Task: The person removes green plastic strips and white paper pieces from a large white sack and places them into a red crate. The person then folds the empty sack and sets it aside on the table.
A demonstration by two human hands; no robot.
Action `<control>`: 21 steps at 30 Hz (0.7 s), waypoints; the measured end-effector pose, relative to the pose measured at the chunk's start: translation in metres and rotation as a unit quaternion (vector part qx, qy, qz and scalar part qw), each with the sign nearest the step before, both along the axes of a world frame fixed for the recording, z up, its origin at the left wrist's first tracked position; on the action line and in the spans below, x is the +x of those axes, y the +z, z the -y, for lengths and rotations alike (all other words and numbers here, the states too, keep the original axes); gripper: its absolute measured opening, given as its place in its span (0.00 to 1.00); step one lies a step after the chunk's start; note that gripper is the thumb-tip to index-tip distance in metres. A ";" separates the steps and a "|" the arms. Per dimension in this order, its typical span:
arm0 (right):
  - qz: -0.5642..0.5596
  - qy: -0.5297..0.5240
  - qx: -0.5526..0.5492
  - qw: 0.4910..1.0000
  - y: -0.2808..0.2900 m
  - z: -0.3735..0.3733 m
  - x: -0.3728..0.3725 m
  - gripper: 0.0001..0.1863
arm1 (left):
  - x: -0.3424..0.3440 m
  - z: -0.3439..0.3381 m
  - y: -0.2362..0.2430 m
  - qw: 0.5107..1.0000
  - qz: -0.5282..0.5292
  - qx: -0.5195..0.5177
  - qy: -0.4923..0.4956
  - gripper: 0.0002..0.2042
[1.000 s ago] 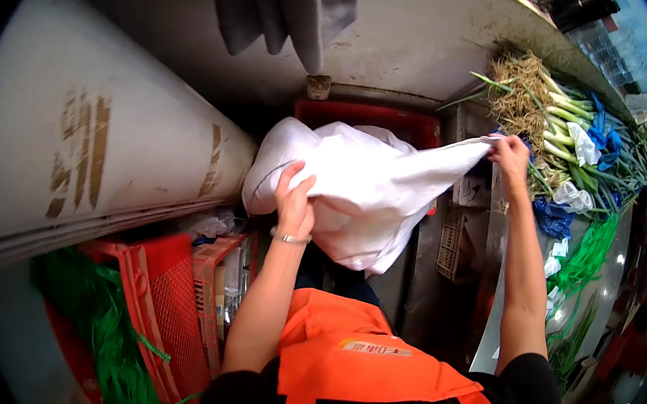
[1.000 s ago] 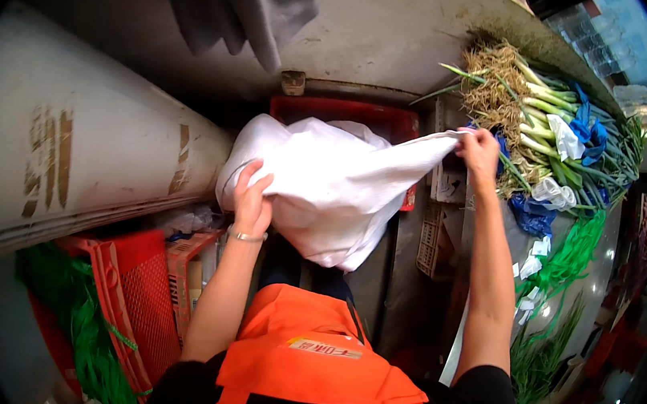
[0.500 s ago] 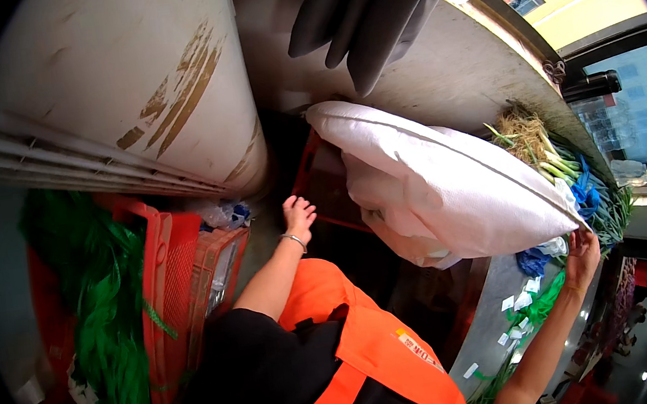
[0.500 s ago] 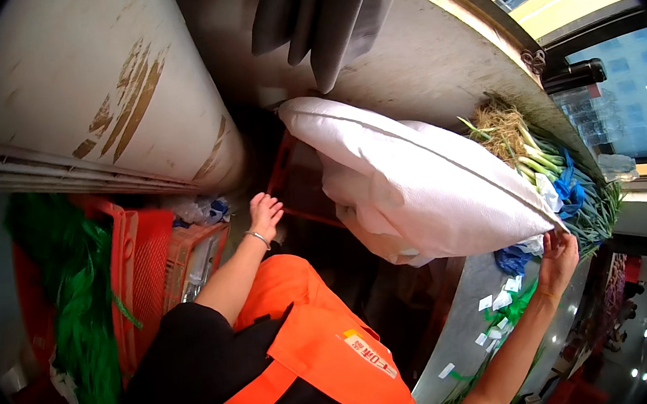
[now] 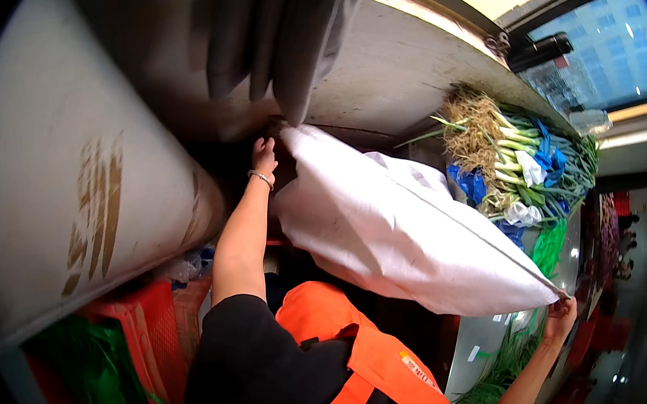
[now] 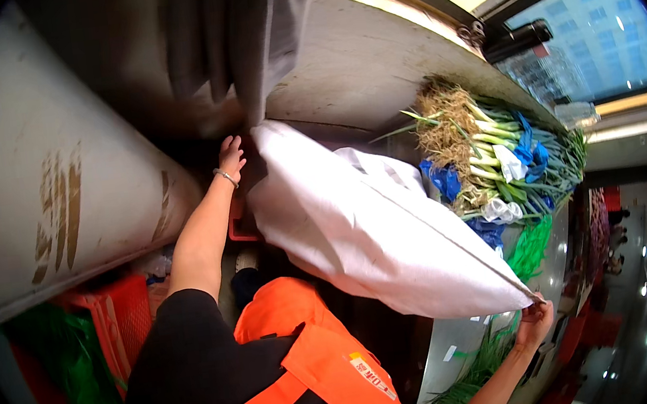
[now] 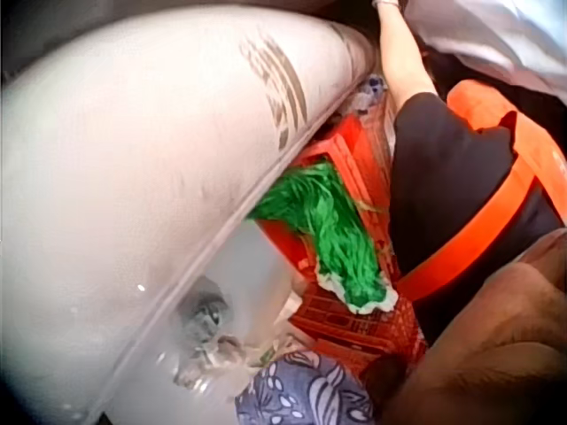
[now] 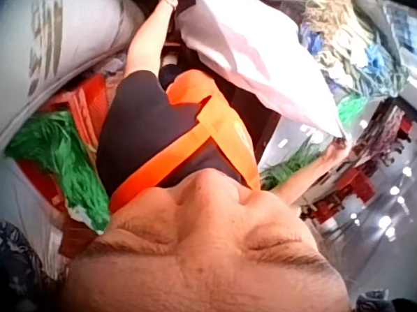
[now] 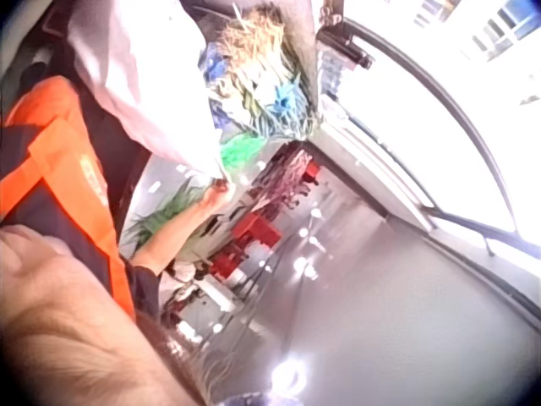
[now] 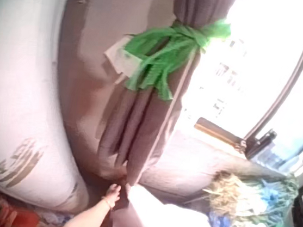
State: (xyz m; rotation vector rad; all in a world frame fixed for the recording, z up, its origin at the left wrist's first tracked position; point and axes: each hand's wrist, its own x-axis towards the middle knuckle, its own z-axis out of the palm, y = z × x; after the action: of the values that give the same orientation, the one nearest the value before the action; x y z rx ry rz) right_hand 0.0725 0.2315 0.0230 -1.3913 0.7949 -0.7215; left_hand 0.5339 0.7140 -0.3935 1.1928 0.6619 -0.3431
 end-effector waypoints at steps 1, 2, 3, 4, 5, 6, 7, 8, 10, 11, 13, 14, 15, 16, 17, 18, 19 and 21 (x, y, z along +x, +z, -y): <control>0.002 -0.011 0.008 1.000 -0.005 -0.001 -0.010 0.02 | 0.006 0.008 -0.011 1.000 0.015 0.002 -0.018 0.26; 0.005 -0.021 0.016 1.000 -0.008 -0.001 -0.017 0.02 | 0.012 0.019 -0.031 0.999 0.030 0.004 -0.035 0.26; 0.004 -0.016 0.013 1.000 -0.010 -0.004 -0.021 0.02 | 0.015 0.030 -0.054 0.998 0.044 0.005 -0.051 0.27; 0.000 -0.013 0.013 1.000 -0.012 -0.007 -0.025 0.02 | 0.012 0.041 -0.069 0.995 0.042 0.065 -0.058 0.27; -0.003 -0.008 0.012 1.000 -0.015 -0.011 -0.027 0.02 | 0.009 0.047 -0.084 0.996 -0.001 0.069 -0.061 0.28; -0.008 -0.008 0.006 1.000 -0.014 -0.022 -0.025 0.03 | 0.003 0.051 -0.094 0.996 -0.028 0.067 -0.054 0.29; 0.001 0.013 0.008 1.000 -0.012 -0.030 -0.024 0.04 | -0.006 0.056 -0.095 0.995 -0.054 0.066 -0.050 0.31; 0.010 0.035 0.011 0.999 -0.011 -0.036 -0.022 0.04 | -0.018 0.057 -0.096 0.990 -0.075 0.092 -0.078 0.33; 0.016 0.038 -0.001 0.999 -0.007 -0.056 -0.014 0.07 | -0.038 0.057 -0.058 0.973 -0.111 0.144 -0.141 0.36; -0.002 0.053 -0.015 0.998 -0.003 -0.058 -0.013 0.07 | -0.041 0.056 -0.070 0.963 -0.128 0.175 -0.163 0.41; -0.035 0.098 -0.045 0.994 0.005 -0.060 -0.007 0.08 | -0.048 0.054 -0.094 0.950 -0.114 0.230 -0.176 0.42; -0.052 0.107 -0.064 0.991 0.014 -0.059 0.005 0.10 | -0.048 0.041 -0.161 0.960 -0.080 0.218 -0.158 0.46; -0.054 0.094 -0.061 0.992 0.010 -0.059 -0.001 0.11 | -0.049 0.046 -0.153 0.964 -0.099 0.167 -0.180 0.47; -0.056 0.077 -0.057 0.994 0.008 -0.060 -0.011 0.11 | -0.046 0.048 -0.114 0.964 -0.118 0.119 -0.205 0.48; -0.056 0.062 -0.054 0.995 0.010 -0.060 -0.020 0.11 | -0.043 0.049 -0.080 0.962 -0.137 0.070 -0.226 0.49; -0.062 0.067 -0.053 0.994 0.011 -0.052 -0.031 0.10 | -0.044 0.049 -0.067 0.978 -0.108 -0.018 -0.175 0.51; -0.058 0.056 -0.050 0.996 0.011 -0.050 -0.037 0.10 | -0.043 0.044 -0.075 0.980 -0.102 -0.066 -0.155 0.51; -0.049 0.032 -0.039 0.998 0.011 -0.049 -0.042 0.09 | -0.036 0.029 -0.077 0.975 -0.094 -0.144 -0.138 0.50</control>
State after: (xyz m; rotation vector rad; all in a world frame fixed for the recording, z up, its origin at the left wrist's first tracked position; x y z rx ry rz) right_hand 0.0307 0.2804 0.0336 -1.5242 0.8024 -0.6443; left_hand 0.4979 0.6853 -0.4709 0.9797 0.5848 -0.7679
